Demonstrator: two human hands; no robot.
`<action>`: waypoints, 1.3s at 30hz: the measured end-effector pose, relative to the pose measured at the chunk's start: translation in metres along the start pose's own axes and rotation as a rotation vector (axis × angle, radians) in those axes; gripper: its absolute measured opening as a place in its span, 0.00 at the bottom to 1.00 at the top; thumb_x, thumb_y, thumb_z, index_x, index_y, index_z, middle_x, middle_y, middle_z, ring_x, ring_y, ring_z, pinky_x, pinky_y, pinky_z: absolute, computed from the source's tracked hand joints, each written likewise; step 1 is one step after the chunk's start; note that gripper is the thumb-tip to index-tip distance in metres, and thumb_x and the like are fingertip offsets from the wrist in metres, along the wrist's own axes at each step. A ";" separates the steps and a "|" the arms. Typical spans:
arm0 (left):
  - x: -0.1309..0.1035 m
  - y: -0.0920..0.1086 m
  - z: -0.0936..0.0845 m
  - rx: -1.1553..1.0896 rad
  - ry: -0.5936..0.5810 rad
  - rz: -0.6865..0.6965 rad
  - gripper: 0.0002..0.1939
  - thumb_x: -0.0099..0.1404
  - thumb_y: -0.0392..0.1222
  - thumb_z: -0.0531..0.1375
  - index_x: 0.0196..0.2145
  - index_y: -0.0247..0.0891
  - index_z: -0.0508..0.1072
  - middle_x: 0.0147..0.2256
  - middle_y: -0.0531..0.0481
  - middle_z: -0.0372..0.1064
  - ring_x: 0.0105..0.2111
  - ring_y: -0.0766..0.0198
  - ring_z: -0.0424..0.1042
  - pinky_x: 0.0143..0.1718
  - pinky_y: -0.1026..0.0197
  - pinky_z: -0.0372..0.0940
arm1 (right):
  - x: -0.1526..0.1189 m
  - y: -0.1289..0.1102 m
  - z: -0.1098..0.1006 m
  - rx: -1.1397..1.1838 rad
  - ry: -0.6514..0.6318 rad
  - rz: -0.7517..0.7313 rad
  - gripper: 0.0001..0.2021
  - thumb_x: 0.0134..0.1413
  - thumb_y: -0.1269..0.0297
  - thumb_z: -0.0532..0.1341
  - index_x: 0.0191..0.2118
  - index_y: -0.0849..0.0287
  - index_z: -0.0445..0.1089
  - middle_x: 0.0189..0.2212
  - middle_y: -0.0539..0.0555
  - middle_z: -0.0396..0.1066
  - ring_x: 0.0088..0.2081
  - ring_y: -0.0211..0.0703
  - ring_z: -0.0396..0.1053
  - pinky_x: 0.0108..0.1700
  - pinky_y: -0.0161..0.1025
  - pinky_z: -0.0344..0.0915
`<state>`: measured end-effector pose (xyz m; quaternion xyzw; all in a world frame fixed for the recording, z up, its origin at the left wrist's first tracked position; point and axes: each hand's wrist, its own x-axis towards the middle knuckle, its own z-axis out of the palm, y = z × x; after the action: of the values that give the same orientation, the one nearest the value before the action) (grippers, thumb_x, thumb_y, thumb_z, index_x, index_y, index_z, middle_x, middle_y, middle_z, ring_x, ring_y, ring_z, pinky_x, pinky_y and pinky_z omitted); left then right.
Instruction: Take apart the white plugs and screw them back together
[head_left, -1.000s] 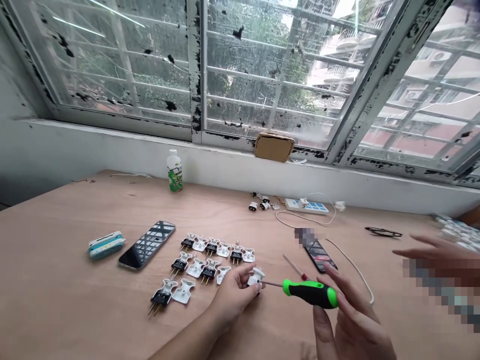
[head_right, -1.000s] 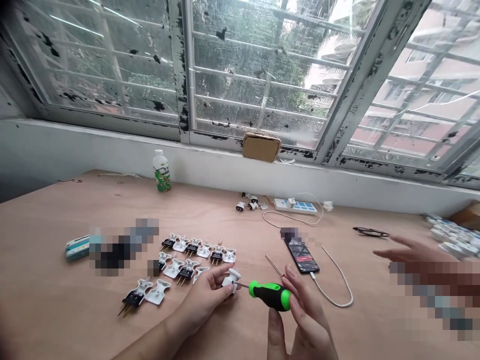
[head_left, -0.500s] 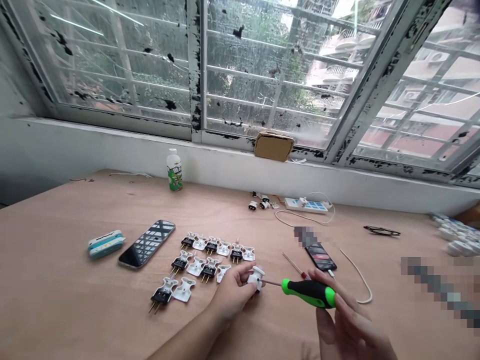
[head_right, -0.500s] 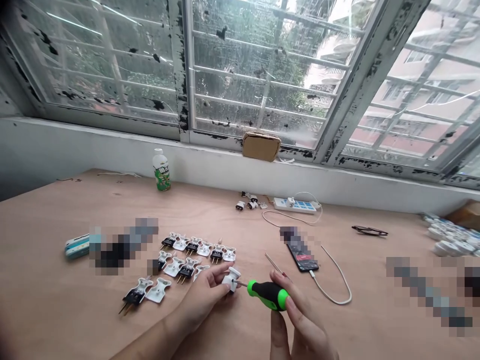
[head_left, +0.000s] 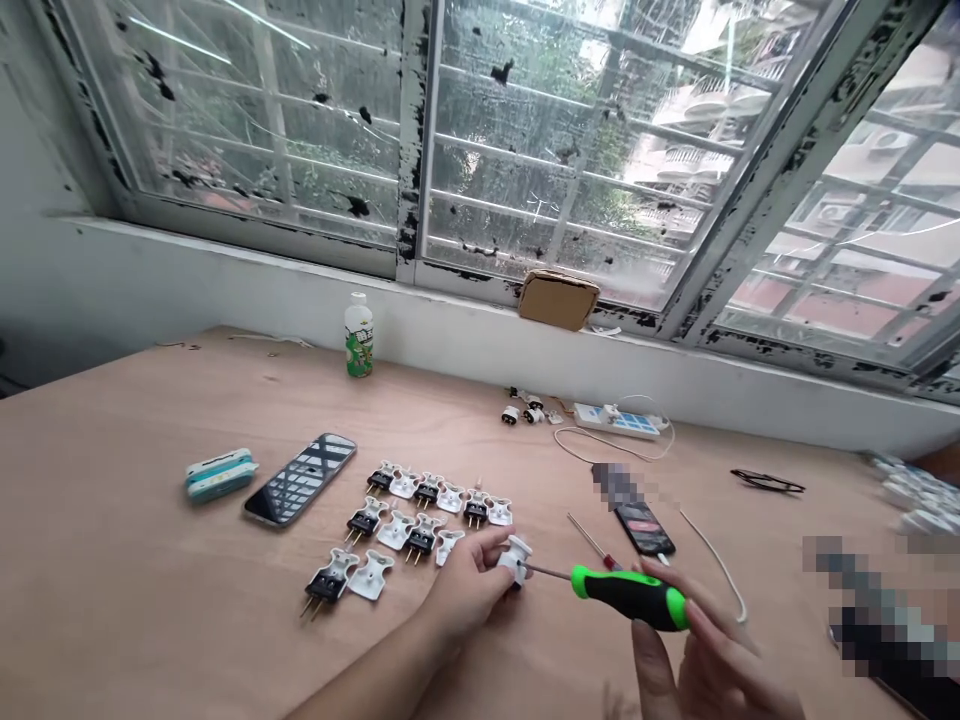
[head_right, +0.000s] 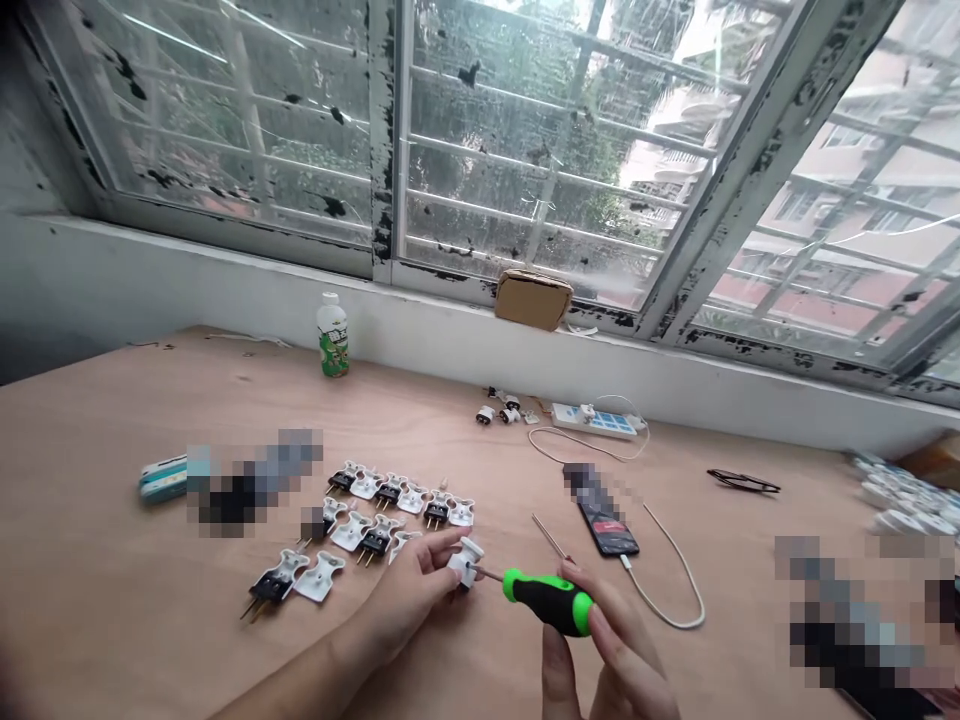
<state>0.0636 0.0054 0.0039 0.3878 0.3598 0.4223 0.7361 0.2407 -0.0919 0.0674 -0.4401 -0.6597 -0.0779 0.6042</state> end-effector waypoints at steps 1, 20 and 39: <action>0.000 0.000 0.000 -0.006 -0.006 0.006 0.32 0.51 0.35 0.68 0.55 0.30 0.70 0.38 0.42 0.78 0.35 0.61 0.77 0.33 0.63 0.65 | 0.000 0.001 0.000 -0.019 0.040 -0.005 0.21 0.53 0.77 0.65 0.51 0.52 0.69 0.45 0.57 0.75 0.44 0.49 0.77 0.38 0.42 0.79; -0.003 0.004 0.002 0.019 0.005 0.000 0.31 0.52 0.33 0.67 0.55 0.31 0.71 0.39 0.42 0.79 0.36 0.61 0.77 0.32 0.65 0.65 | 0.003 -0.002 -0.001 -0.023 0.072 -0.053 0.23 0.49 0.79 0.67 0.50 0.53 0.69 0.46 0.56 0.72 0.44 0.44 0.76 0.40 0.39 0.78; -0.001 -0.002 -0.001 -0.004 -0.009 -0.029 0.33 0.51 0.37 0.69 0.56 0.35 0.70 0.42 0.41 0.77 0.40 0.57 0.76 0.38 0.59 0.68 | -0.002 -0.006 0.002 0.012 0.044 0.012 0.20 0.57 0.76 0.61 0.53 0.52 0.64 0.51 0.61 0.73 0.51 0.55 0.75 0.43 0.53 0.79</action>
<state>0.0635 0.0042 0.0016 0.3828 0.3610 0.4104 0.7447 0.2349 -0.0950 0.0677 -0.4387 -0.6439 -0.0800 0.6217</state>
